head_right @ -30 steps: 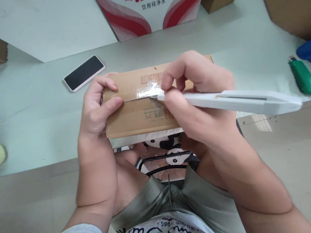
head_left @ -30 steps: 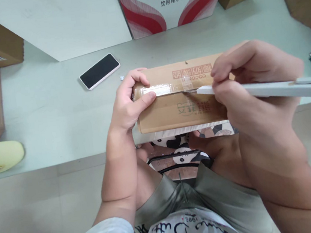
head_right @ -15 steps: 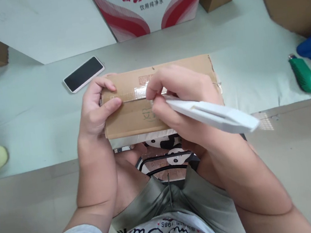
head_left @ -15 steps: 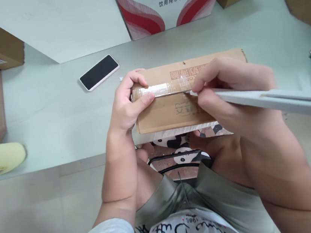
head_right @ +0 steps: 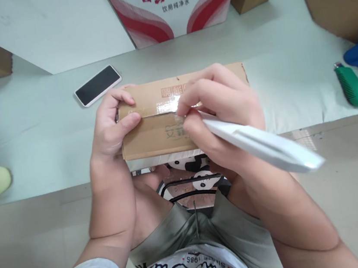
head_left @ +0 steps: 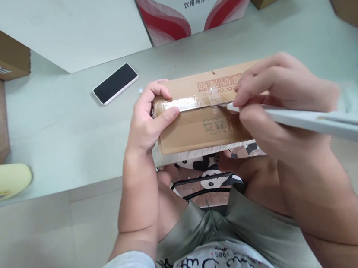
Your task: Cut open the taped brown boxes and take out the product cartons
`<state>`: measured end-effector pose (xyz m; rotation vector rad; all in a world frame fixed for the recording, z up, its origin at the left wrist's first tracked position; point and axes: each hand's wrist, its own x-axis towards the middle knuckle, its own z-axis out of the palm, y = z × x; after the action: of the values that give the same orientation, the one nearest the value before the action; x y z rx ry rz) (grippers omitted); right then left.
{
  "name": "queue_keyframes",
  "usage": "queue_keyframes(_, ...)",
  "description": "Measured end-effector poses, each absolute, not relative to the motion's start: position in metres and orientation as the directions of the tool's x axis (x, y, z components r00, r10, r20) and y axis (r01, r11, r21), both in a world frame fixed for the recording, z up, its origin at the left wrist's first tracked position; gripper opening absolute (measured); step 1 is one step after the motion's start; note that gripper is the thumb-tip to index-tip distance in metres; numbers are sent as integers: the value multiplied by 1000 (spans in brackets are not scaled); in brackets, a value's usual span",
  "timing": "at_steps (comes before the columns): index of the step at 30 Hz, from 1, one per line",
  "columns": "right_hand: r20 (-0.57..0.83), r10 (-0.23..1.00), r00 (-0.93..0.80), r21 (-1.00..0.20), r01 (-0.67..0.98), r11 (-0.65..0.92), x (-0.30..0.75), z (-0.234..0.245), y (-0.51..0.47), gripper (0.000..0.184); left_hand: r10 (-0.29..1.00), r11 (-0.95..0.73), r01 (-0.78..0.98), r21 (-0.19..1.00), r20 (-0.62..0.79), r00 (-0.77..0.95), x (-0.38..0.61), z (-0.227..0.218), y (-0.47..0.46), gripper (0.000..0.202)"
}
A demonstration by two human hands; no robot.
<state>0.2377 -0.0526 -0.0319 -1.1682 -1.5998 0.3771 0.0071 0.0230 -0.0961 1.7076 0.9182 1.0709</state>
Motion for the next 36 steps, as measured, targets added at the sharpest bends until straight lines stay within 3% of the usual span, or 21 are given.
queue_keyframes(4,528,849,22,-710,559,427,238,-28,-53,17,901,-338,140,931,277,333,7,-96,24,53)
queue_keyframes(12,534,818,211,-824,348,448,241,-35,-52,18,890,-354,137,925,288,355,7,-95,23,51)
queue_keyframes(17,619,725,303,-781,334,527,240,-39,-49,13,883,-394,161,905,323,341,1,-102,26,49)
queue_keyframes(26,603,674,427,-797,304,522,236,-36,-54,12,869,-415,40,909,383,313,-8,-114,34,60)
queue_keyframes(36,604,637,479,-792,275,545,235,-39,-52,13,848,-491,174,854,423,318,-14,-110,35,61)
